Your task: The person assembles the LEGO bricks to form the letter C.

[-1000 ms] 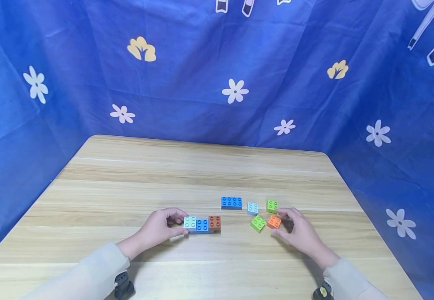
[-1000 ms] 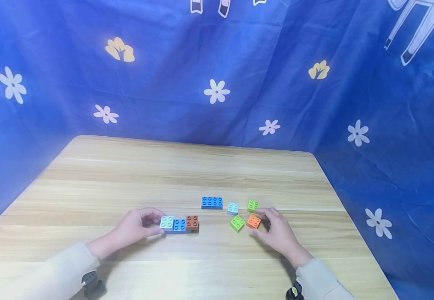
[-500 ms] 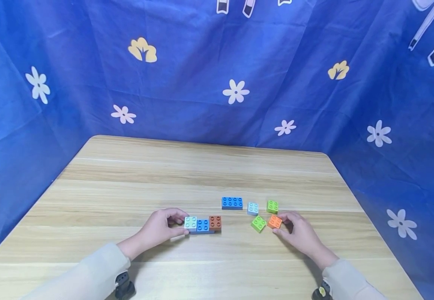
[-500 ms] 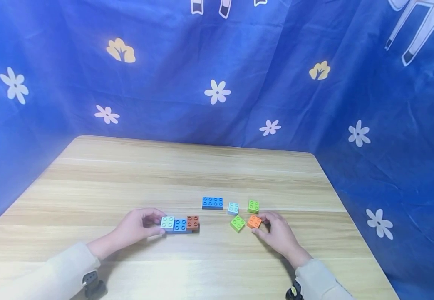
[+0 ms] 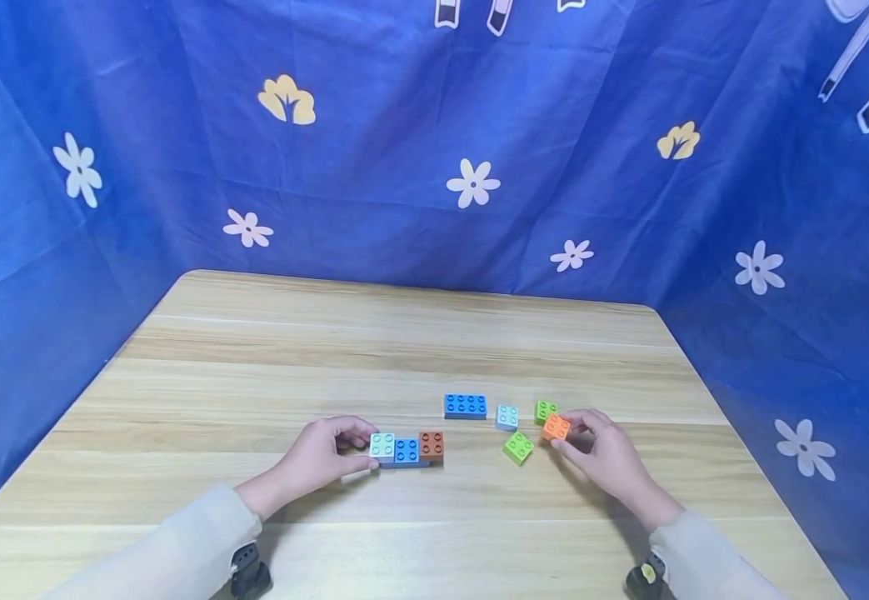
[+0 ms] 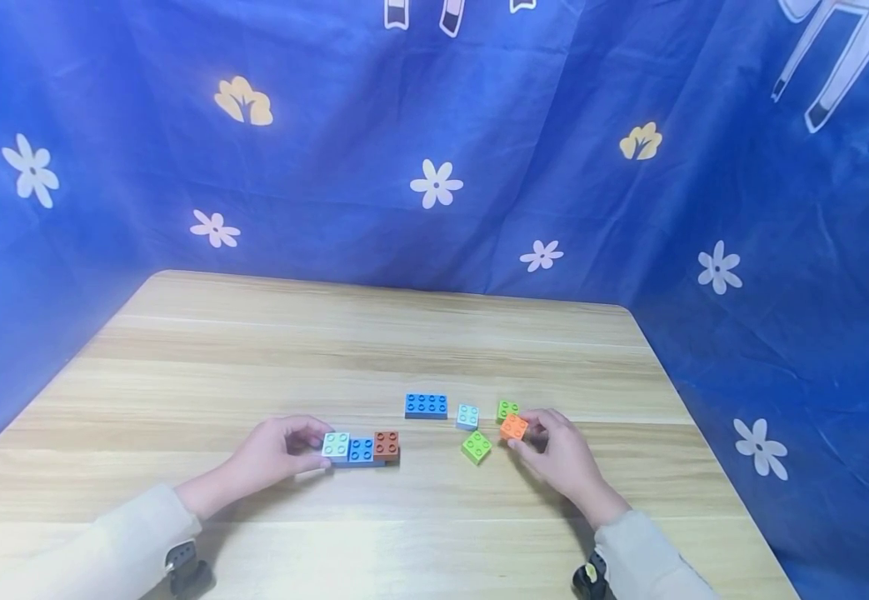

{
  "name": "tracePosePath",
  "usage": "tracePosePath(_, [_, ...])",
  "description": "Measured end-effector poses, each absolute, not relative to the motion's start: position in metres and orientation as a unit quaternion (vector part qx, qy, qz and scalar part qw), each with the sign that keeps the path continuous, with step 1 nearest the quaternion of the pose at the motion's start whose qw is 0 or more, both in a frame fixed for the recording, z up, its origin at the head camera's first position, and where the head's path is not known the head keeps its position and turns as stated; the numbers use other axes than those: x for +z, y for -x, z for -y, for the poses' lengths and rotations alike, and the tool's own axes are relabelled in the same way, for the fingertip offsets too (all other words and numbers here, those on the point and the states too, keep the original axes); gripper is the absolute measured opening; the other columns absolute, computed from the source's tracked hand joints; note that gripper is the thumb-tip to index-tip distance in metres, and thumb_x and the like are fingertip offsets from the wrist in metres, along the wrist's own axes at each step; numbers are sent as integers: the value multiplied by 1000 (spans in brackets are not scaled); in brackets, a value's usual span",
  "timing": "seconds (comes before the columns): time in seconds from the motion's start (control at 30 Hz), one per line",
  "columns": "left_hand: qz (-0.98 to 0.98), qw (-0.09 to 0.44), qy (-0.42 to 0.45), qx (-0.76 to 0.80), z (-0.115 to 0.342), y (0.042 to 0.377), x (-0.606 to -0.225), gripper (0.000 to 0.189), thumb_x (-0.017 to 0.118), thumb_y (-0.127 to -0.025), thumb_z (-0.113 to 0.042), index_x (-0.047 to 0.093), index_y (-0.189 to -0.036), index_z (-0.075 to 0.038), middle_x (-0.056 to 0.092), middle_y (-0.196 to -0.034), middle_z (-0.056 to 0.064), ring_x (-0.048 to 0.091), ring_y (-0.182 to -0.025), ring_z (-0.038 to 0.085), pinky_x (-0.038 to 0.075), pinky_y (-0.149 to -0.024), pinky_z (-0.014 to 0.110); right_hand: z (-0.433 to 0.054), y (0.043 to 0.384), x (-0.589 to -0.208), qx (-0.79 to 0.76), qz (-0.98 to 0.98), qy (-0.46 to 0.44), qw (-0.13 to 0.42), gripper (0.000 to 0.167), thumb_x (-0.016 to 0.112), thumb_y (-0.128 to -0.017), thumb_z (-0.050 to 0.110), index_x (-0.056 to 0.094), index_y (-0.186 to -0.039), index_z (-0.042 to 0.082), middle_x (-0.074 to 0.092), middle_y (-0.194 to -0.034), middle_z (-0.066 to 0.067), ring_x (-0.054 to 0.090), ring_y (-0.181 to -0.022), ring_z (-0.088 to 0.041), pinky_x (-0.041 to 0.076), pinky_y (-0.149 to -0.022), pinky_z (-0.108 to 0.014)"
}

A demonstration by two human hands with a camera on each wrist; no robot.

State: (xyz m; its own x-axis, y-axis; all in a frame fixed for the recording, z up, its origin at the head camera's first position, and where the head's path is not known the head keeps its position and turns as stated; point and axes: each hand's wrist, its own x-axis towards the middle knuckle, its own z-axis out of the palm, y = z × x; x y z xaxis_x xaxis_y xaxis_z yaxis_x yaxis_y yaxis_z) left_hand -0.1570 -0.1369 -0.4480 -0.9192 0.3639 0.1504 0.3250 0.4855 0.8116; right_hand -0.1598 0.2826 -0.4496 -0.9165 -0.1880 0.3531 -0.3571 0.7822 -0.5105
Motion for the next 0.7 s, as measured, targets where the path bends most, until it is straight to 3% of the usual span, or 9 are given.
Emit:
tracePosePath(0.2, [-862,24,-197,466,137,157,-448,34,83,-72,-13,68,-101,-5,67,-88,-5,62,-82,18,53,-76,28,-269,166,-445,294,927,-166,166,40,84,-72,16,66,-105,6,61,-88,2,61,-81,-16,53,-73,-39])
tracePosePath(0.7, [-862,22,-194,467,136,157,-447,33,83,-72,-12,69,-100,-5,67,-88,-4,62,-82,18,53,-76,29,-215,176,-437,315,918,-210,120,40,81,-76,21,65,-111,10,64,-98,2,62,-88,-17,53,-77,-40])
